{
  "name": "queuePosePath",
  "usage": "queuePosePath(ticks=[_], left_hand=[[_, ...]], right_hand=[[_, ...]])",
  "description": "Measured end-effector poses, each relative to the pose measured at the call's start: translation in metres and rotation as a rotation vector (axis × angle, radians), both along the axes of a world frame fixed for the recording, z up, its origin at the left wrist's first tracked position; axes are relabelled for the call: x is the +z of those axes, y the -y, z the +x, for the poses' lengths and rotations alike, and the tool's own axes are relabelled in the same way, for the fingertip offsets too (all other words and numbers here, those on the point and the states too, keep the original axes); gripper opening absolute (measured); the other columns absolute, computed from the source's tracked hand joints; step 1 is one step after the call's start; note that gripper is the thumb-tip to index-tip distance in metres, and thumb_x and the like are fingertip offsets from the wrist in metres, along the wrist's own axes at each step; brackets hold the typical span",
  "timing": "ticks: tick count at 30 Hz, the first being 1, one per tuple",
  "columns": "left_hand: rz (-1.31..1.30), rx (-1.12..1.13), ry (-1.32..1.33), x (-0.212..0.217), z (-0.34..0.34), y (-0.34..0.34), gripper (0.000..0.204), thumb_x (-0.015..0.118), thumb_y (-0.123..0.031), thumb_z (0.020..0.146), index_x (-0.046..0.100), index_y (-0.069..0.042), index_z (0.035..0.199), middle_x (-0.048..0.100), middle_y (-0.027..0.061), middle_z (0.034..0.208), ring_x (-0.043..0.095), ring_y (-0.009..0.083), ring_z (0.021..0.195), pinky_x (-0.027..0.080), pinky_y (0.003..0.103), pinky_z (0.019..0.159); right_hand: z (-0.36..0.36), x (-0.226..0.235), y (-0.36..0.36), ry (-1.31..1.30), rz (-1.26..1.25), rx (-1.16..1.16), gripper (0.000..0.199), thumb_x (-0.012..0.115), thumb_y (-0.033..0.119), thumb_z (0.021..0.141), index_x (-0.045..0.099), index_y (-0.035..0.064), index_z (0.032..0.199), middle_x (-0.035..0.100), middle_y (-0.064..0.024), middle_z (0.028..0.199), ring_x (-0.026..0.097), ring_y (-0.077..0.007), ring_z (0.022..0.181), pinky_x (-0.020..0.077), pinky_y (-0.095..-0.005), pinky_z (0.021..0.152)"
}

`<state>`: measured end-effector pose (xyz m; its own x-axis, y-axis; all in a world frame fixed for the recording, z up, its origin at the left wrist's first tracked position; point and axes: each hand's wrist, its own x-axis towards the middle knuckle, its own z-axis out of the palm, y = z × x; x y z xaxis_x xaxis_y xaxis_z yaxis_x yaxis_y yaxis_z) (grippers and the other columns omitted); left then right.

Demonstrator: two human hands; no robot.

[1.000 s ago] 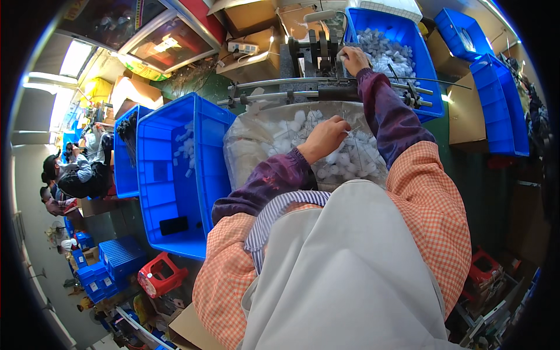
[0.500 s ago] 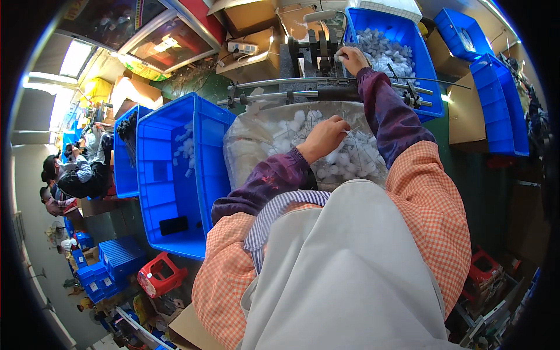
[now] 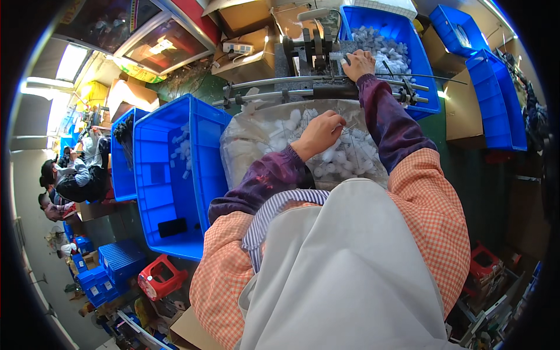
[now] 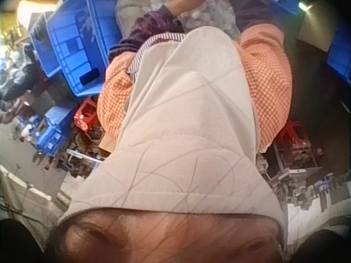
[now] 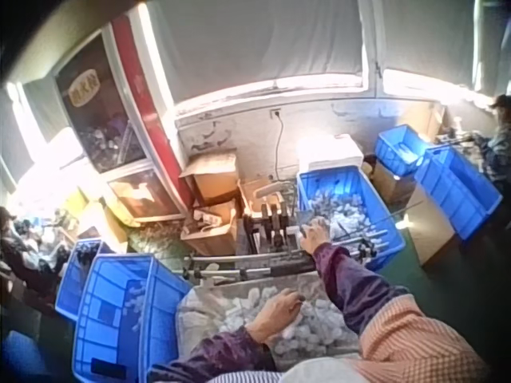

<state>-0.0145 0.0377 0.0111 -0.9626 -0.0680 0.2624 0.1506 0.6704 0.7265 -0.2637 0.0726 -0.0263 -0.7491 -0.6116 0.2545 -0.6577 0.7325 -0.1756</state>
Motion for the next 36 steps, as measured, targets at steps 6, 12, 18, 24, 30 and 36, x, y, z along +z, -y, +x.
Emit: queuePosePath(ticks=[6,12,18,24,30,36], left_hand=[[0.024,0.041,-0.019,0.012,-0.001,0.000,0.017,0.053,-0.005,0.076,0.060,-0.003,0.091,0.058,0.0151,0.093,0.057,0.0333,0.084,0.046,0.037,0.072],[-0.009,0.090,-0.022,0.013,-0.001,0.003,0.017,0.052,-0.005,0.075,0.060,-0.002,0.091,0.059,0.0168,0.089,0.057,0.0349,0.084,0.046,0.039,0.073],[0.051,0.176,-0.012,0.027,0.002,0.020,0.015,0.053,-0.004,0.075,0.061,-0.002,0.087,0.060,0.0164,0.082,0.058,0.0326,0.078,0.046,0.038,0.070],[0.181,0.210,-0.051,0.034,-0.004,0.018,0.014,0.057,-0.004,0.074,0.061,-0.002,0.087,0.060,0.0142,0.082,0.059,0.0274,0.072,0.047,0.034,0.065],[0.183,0.222,-0.112,0.036,-0.011,0.013,0.014,0.059,-0.002,0.076,0.062,-0.002,0.090,0.060,0.0110,0.083,0.060,0.0204,0.069,0.047,0.028,0.062],[0.121,0.246,-0.249,0.036,-0.034,0.015,0.016,0.060,-0.003,0.076,0.061,-0.002,0.093,0.060,0.0113,0.085,0.061,0.0196,0.070,0.048,0.027,0.061]], right_hand=[[0.018,-0.006,0.024,-0.016,0.014,-0.003,0.031,0.052,0.034,0.077,0.064,0.0131,0.096,0.055,-0.0082,0.103,0.042,-0.0281,0.107,0.0287,-0.0437,0.090],[0.038,-0.008,0.051,-0.091,0.051,0.023,0.026,0.048,0.029,0.080,0.062,0.0121,0.093,0.056,-0.0087,0.101,0.043,-0.0273,0.105,0.0291,-0.0459,0.087],[0.021,-0.005,0.026,-0.050,0.051,0.006,0.027,0.047,0.030,0.081,0.062,0.0126,0.097,0.057,-0.0086,0.101,0.048,-0.0274,0.104,0.0302,-0.0456,0.087],[-0.025,-0.004,0.004,0.139,0.100,-0.048,0.025,0.048,0.027,0.080,0.062,0.0133,0.096,0.059,-0.0091,0.105,0.056,-0.0266,0.102,0.0369,-0.0415,0.085],[-0.051,0.038,-0.025,0.003,0.110,-0.302,0.029,0.049,0.021,0.081,0.057,0.0113,0.107,0.059,-0.0139,0.105,0.061,-0.0264,0.093,0.0429,-0.0447,0.079],[0.003,0.045,-0.068,0.512,-0.293,0.742,0.036,0.056,0.022,0.083,0.053,0.0016,0.113,0.061,-0.0127,0.103,0.060,-0.0263,0.089,0.0445,-0.0342,0.081]])
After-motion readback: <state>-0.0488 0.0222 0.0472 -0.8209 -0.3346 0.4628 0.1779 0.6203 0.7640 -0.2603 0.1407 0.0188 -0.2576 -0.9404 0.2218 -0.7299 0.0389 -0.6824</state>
